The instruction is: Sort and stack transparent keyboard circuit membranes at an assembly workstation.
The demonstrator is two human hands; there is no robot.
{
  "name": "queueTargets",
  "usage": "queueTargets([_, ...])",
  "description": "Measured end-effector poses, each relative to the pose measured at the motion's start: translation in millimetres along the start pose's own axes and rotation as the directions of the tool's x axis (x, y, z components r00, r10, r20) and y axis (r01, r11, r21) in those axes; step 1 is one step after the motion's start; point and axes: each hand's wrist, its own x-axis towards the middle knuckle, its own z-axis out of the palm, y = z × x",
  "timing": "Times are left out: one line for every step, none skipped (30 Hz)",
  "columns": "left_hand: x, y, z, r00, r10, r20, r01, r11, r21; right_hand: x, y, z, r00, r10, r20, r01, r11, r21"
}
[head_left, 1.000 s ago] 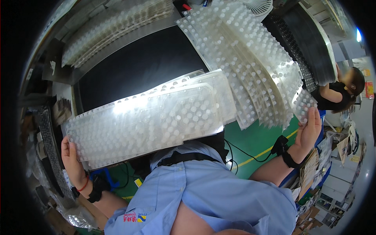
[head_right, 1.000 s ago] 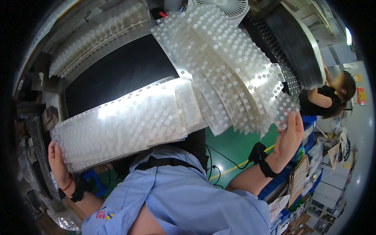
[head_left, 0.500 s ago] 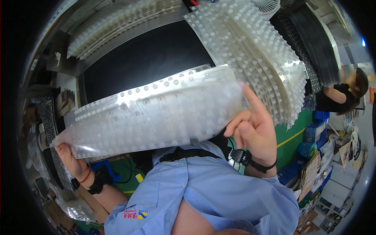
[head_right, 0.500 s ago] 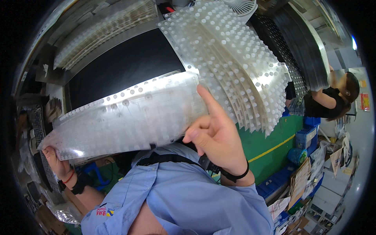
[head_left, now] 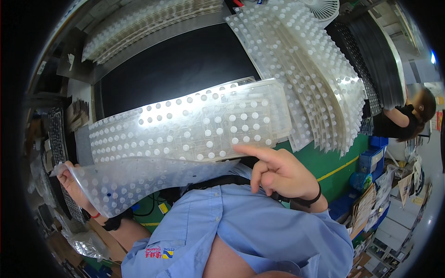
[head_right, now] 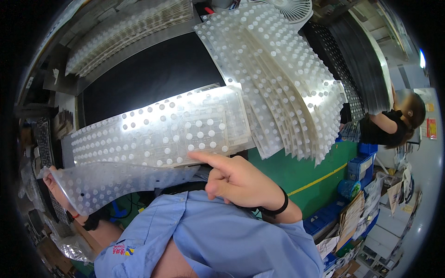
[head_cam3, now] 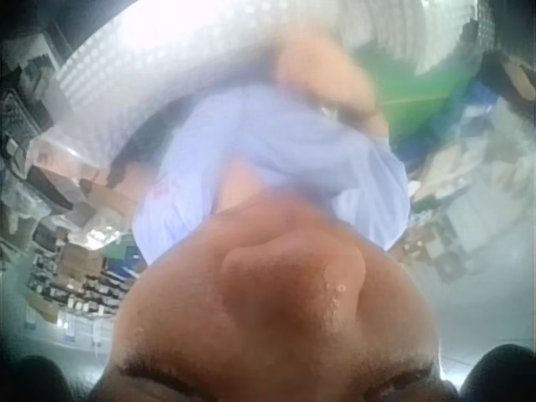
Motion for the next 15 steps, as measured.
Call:
queueTargets([2,5,14,0.996,0.052,-0.071,-0.037,0.981,0.189,-1,1,2,0.999,0.019,-0.03,-0.02,0.998,-0.059])
queueTargets([4,10,27,0.998,-0.013,-0.065,0.024,0.985,0.171,-1,2,2,0.997,0.035,-0.062,-0.042,0.992,-0.116])
queueTargets([5,17,38,0.996,-0.074,-0.059,0.082,0.984,0.156,-3,2,2,0.997,0.04,-0.069,-0.052,0.982,-0.182])
queueTargets([6,19,44,0.989,-0.135,-0.052,0.141,0.98,0.141,-5,2,0,0.996,0.043,-0.077,-0.061,0.967,-0.248])
queueTargets([5,18,43,0.986,-0.165,-0.028,0.167,0.977,0.134,-7,2,-2,0.995,0.047,-0.086,-0.072,0.948,-0.311])
queueTargets([6,18,43,0.983,-0.182,-0.024,0.183,0.973,0.141,-10,5,-3,0.997,0.001,-0.078,-0.027,0.944,-0.33])
queueTargets([7,19,44,0.98,-0.199,-0.021,0.2,0.969,0.148,-13,12,-5,0.997,-0.044,-0.07,0.017,0.937,-0.349])
queueTargets([7,19,44,0.976,-0.216,-0.018,0.216,0.964,0.155,-14,18,-7,0.994,-0.089,-0.06,0.061,0.928,-0.368])
queueTargets([8,20,43,0.975,-0.221,-0.017,0.221,0.966,0.134,-16,25,-8,0.997,-0.065,-0.038,0.047,0.93,-0.364])
queueTargets([9,19,42,0.974,-0.226,-0.017,0.226,0.967,0.114,-17,33,-8,0.999,-0.041,-0.016,0.033,0.932,-0.361])
queueTargets([9,20,41,0.973,-0.231,-0.018,0.231,0.968,0.094,-18,40,-9,1.0,-0.017,0.008,0.019,0.933,-0.358])
queueTargets([11,19,39,0.973,-0.231,-0.013,0.231,0.968,0.1,-14,48,-8,0.999,0.027,-0.035,-0.037,0.941,-0.336])
queueTargets([11,18,38,0.973,-0.231,-0.009,0.23,0.967,0.105,-6,57,-5,0.994,0.073,-0.078,-0.094,0.945,-0.312])
queueTargets([12,17,37,0.973,-0.231,-0.005,0.23,0.967,0.109,1,65,0,0.986,0.12,-0.118,-0.149,0.946,-0.286])
queueTargets([11,17,38,0.972,-0.237,-0.005,0.236,0.967,0.098,6,72,3,0.992,0.095,-0.08,-0.111,0.967,-0.23])
